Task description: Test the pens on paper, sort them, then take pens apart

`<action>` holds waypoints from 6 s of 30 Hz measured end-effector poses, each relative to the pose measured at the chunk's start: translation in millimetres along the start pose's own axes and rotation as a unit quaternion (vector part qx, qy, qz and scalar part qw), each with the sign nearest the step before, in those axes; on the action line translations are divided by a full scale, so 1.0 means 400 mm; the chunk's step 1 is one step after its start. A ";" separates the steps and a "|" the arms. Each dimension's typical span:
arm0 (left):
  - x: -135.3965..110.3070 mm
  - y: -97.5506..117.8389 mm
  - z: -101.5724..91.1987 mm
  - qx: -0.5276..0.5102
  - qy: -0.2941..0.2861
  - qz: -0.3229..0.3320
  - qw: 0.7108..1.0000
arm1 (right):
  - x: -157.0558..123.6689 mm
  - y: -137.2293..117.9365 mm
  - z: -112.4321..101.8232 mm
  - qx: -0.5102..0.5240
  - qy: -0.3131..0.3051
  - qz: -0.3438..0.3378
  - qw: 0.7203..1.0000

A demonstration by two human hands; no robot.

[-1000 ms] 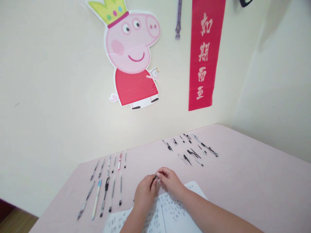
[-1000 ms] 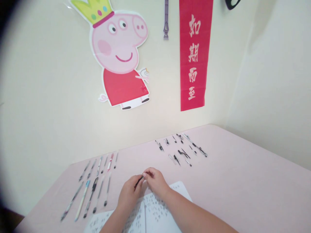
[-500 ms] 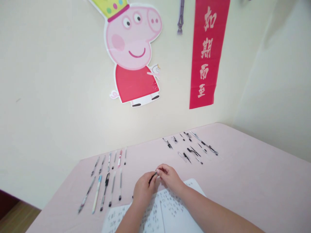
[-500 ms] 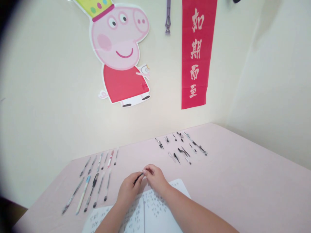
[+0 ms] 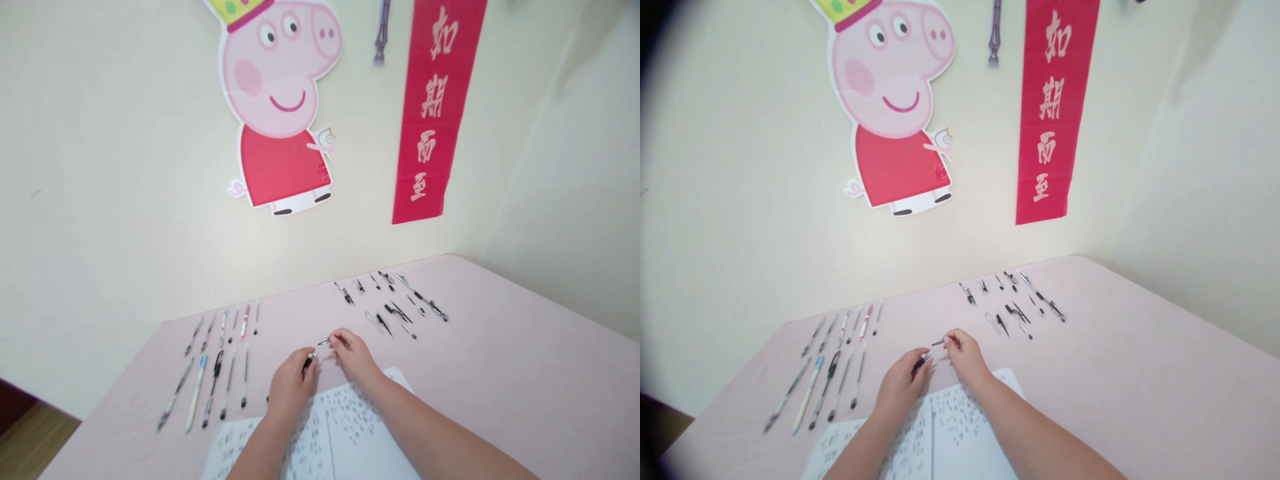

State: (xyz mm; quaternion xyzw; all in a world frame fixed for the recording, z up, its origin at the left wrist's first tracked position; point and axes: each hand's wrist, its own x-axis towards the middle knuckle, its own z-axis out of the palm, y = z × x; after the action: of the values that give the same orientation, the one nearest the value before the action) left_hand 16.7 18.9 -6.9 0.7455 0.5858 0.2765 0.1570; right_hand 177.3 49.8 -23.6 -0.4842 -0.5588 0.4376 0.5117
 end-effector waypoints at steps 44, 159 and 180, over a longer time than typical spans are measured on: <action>-0.002 0.024 -0.012 -0.076 -0.009 0.073 0.994 | -0.021 -0.015 0.002 -0.192 -0.046 -0.187 0.962; 0.001 0.002 -0.015 -0.022 0.051 0.029 0.998 | -0.004 0.004 -0.002 -0.099 -0.007 -0.042 0.994; 0.002 -0.004 -0.010 -0.041 0.054 0.028 0.997 | 0.000 0.013 -0.010 -0.236 -0.001 -0.117 0.965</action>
State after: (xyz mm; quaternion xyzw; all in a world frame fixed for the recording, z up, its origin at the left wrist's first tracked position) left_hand 13.1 19.9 -4.3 0.7382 0.5608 0.3447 0.1476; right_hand 181.7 50.4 -28.4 -0.5222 -0.6991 0.2314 0.4302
